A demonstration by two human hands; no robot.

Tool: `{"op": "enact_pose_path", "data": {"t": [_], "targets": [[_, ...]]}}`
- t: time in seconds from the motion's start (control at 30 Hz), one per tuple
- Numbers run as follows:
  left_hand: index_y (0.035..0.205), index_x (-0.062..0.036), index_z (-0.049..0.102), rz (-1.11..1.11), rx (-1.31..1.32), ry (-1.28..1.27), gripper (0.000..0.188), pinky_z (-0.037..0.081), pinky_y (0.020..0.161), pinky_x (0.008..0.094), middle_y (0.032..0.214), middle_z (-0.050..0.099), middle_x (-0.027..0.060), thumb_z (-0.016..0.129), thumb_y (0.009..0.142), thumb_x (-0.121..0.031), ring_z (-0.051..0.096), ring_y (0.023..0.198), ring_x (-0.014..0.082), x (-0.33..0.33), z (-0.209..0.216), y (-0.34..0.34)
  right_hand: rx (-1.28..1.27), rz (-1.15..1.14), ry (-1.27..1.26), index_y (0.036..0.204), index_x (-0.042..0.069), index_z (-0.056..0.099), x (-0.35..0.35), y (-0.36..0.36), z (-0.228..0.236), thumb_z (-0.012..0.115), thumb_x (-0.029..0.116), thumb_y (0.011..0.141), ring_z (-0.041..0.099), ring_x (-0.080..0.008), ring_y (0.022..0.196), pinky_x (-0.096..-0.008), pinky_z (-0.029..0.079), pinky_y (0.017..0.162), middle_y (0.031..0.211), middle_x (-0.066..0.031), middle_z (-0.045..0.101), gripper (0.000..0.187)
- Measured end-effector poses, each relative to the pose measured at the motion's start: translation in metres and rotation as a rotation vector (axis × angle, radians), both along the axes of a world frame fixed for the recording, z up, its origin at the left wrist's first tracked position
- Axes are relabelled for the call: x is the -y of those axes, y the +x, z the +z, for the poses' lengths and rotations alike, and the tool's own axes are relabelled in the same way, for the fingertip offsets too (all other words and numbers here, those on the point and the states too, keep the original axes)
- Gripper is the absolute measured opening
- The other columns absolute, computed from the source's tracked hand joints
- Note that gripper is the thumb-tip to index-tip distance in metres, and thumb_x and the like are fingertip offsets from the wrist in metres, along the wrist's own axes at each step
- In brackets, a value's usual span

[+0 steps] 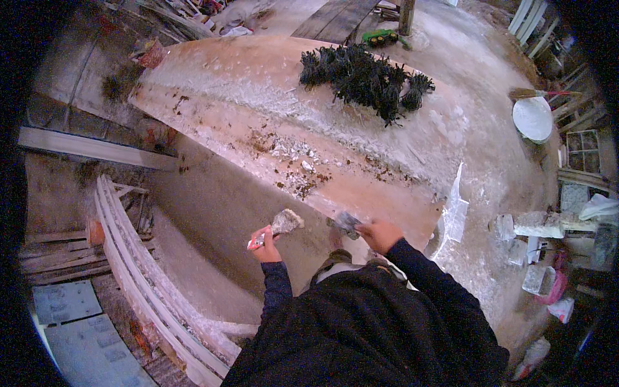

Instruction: The person scrapes a white powdery residue from a large wooden board using a scraper and a brush. They repeatedly scrape the surface, gather the debris, and occasionally move a bucket containing tools.

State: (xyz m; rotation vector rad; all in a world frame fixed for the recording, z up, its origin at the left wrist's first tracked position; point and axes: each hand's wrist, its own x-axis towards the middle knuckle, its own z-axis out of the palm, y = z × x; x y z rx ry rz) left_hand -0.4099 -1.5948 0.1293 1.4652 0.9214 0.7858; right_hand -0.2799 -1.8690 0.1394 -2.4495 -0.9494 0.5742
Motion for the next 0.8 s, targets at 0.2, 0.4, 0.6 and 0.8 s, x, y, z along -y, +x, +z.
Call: {"op": "enact_pose_path", "data": {"t": [0.2,0.4,0.6,0.8], "targets": [[0.091,0.0019,0.056,-0.009,-0.019,-0.041,0.016,0.054,0.059,0.0268,0.089,0.058,0.0115,0.058,0.082,-0.011,0.06,0.075,0.0172,-0.003,-0.007,-0.004,-0.038,-0.061,-0.139,0.102,0.027,0.063,0.045,-0.027,0.001,0.052,0.029,0.082,0.058,-0.0309,0.062,-0.0413,0.047,0.053,0.072,-0.0114,0.056,0.023],[0.091,0.0008,0.055,0.025,0.072,-0.169,0.014,0.054,0.059,0.0267,0.089,0.059,0.0114,0.058,0.082,-0.01,0.06,0.075,0.0176,-0.001,-0.007,0.012,-0.04,-0.103,0.052,0.106,0.023,0.06,-0.068,-0.002,-0.024,0.05,0.027,0.083,0.058,-0.0332,0.07,-0.0427,0.047,0.061,0.075,-0.0134,0.057,0.025],[0.091,0.0004,0.055,-0.022,0.138,-0.289,0.015,0.054,0.06,0.0272,0.089,0.059,0.0116,0.059,0.081,-0.011,0.06,0.075,0.0177,0.01,-0.005,0.044,-0.13,-0.182,0.123,0.104,0.019,0.062,-0.063,0.02,0.01,0.052,0.025,0.082,0.06,-0.0313,0.082,-0.0404,0.048,0.07,0.089,-0.0136,0.062,0.024],[0.083,0.0002,0.059,-0.383,0.038,-0.336,0.017,0.049,0.055,0.0237,0.072,0.062,0.0065,0.066,0.078,-0.014,0.06,0.06,0.0129,0.063,-0.024,0.103,-0.048,-0.495,0.14,0.104,0.017,0.063,0.063,-0.004,0.004,0.056,0.026,0.081,0.06,-0.0293,0.084,-0.0365,0.047,0.074,0.094,-0.0124,0.063,0.025]]}}
